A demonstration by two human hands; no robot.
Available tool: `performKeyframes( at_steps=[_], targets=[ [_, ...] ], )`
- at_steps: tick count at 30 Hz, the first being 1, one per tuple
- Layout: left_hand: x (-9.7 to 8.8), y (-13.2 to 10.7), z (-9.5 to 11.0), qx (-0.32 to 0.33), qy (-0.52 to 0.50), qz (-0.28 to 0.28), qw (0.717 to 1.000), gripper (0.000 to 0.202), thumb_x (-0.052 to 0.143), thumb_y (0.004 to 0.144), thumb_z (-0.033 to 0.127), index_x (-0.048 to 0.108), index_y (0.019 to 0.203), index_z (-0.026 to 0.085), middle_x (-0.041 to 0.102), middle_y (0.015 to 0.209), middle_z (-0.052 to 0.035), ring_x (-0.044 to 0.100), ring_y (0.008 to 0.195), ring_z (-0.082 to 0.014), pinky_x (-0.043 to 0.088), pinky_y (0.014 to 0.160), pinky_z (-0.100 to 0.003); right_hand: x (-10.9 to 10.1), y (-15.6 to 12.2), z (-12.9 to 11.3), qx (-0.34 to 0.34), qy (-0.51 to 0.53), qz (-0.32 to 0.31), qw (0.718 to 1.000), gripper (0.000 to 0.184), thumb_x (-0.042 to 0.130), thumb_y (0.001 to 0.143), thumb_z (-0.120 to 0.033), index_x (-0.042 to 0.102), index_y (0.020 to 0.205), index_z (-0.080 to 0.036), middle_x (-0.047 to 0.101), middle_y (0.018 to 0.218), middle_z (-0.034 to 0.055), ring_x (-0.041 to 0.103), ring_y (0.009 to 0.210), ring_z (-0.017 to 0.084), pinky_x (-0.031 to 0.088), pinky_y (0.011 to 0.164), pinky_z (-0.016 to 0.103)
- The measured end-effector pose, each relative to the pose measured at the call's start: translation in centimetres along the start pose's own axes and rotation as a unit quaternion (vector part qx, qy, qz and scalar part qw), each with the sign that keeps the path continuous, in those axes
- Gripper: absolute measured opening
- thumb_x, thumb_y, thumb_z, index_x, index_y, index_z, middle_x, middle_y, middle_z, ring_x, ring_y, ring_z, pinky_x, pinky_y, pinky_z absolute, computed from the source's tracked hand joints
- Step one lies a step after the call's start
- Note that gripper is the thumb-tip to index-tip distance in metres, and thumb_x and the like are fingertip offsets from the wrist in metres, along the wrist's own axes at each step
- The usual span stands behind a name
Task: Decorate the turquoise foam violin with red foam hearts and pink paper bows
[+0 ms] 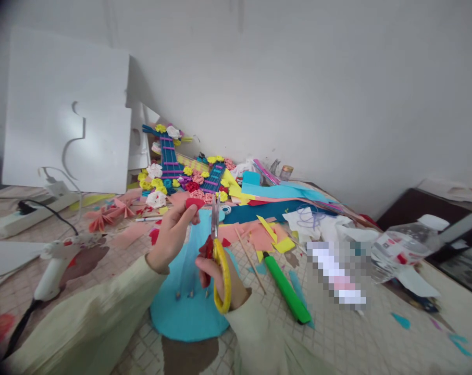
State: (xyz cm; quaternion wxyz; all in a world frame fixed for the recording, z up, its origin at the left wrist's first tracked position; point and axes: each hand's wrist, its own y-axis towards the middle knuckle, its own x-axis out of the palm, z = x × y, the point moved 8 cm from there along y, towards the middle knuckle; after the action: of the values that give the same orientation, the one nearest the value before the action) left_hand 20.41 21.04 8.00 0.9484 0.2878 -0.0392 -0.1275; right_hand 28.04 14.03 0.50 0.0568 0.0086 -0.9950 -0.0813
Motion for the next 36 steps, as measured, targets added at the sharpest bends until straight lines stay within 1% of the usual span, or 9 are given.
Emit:
performKeyframes(
  at_steps=[2,5,9,14,17,22,28,36],
  targets=[
    [0.0,-0.2,0.0,0.012,0.031,0.003,0.999,0.024,0.042,0.083,0.029,0.047,0.063,0.017,0.045,0.059,0.0030,0.045,0.058,-0.0099,0.037,0.056,-0.022,0.4,-0.2,0.1,0.007,-0.004,-0.004,1.000,0.024,0.052,0.073,-0.040,0.043,0.077,-0.018,0.044,0.049,-0.0059,0.040,0.039,0.008,0.030,0.039,0.022],
    [0.1,-0.4,-0.2,0.016,0.051,0.004,0.999,0.023,0.041,0.084,0.029,0.048,0.065,0.017,0.045,0.060,0.0024,0.045,0.059,-0.0108,0.036,0.056,-0.023,0.8,-0.4,0.6,0.018,-0.006,-0.016,1.000,0.024,0.051,0.074,-0.040,0.041,0.078,-0.018,0.043,0.047,-0.0066,0.039,0.038,0.008,0.031,0.040,0.022],
    [0.3,-0.6,-0.3,0.033,0.102,-0.005,0.994,0.022,0.038,0.085,0.029,0.050,0.070,0.017,0.048,0.062,0.0015,0.047,0.059,-0.0113,0.037,0.056,-0.023,1.0,-0.6,1.1,0.033,-0.021,-0.022,0.999,0.024,0.049,0.075,-0.040,0.041,0.080,-0.018,0.042,0.044,-0.0078,0.038,0.038,0.008,0.031,0.041,0.021],
    [0.4,-0.6,-0.5,0.040,0.142,-0.016,0.989,0.022,0.038,0.085,0.030,0.050,0.071,0.017,0.050,0.063,0.0009,0.047,0.059,-0.0116,0.036,0.056,-0.023,1.2,-0.7,0.6,0.038,-0.058,-0.024,0.997,0.021,0.046,0.076,-0.039,0.041,0.071,-0.019,0.037,0.041,-0.0079,0.038,0.039,0.009,0.031,0.041,0.022],
    [0.5,-0.6,-0.5,0.037,0.136,-0.022,0.990,0.023,0.039,0.085,0.030,0.049,0.069,0.017,0.048,0.062,0.0013,0.045,0.058,-0.0115,0.035,0.055,-0.023,1.2,-0.7,0.4,0.043,-0.081,-0.021,0.996,0.022,0.045,0.076,-0.038,0.040,0.066,-0.020,0.034,0.039,-0.0077,0.037,0.038,0.009,0.029,0.040,0.022],
    [0.7,-0.7,-0.7,0.028,0.074,-0.031,0.996,0.021,0.039,0.084,0.030,0.052,0.073,0.017,0.050,0.065,0.0005,0.048,0.062,-0.0121,0.039,0.058,-0.023,1.1,-0.8,0.3,0.043,-0.078,-0.001,0.996,0.027,0.043,0.077,-0.039,0.039,0.059,-0.020,0.035,0.039,-0.0065,0.037,0.038,0.009,0.029,0.039,0.022],
    [0.9,-0.7,-1.2,0.012,0.055,-0.035,0.998,0.021,0.040,0.084,0.031,0.053,0.076,0.017,0.053,0.068,-0.0002,0.050,0.064,-0.0127,0.041,0.061,-0.023,0.7,-0.6,0.7,0.037,-0.063,0.014,0.997,0.026,0.044,0.077,-0.040,0.041,0.061,-0.019,0.036,0.037,-0.0074,0.035,0.035,0.008,0.027,0.038,0.021],
    [1.0,-0.7,-1.0,0.021,0.050,-0.034,0.998,0.021,0.041,0.084,0.030,0.053,0.073,0.017,0.052,0.065,0.0006,0.049,0.062,-0.0119,0.040,0.059,-0.023,0.5,-0.4,1.5,0.038,-0.033,0.022,0.998,0.025,0.044,0.077,-0.038,0.039,0.062,-0.018,0.038,0.042,-0.0079,0.033,0.033,0.006,0.027,0.036,0.020]
  ],
)
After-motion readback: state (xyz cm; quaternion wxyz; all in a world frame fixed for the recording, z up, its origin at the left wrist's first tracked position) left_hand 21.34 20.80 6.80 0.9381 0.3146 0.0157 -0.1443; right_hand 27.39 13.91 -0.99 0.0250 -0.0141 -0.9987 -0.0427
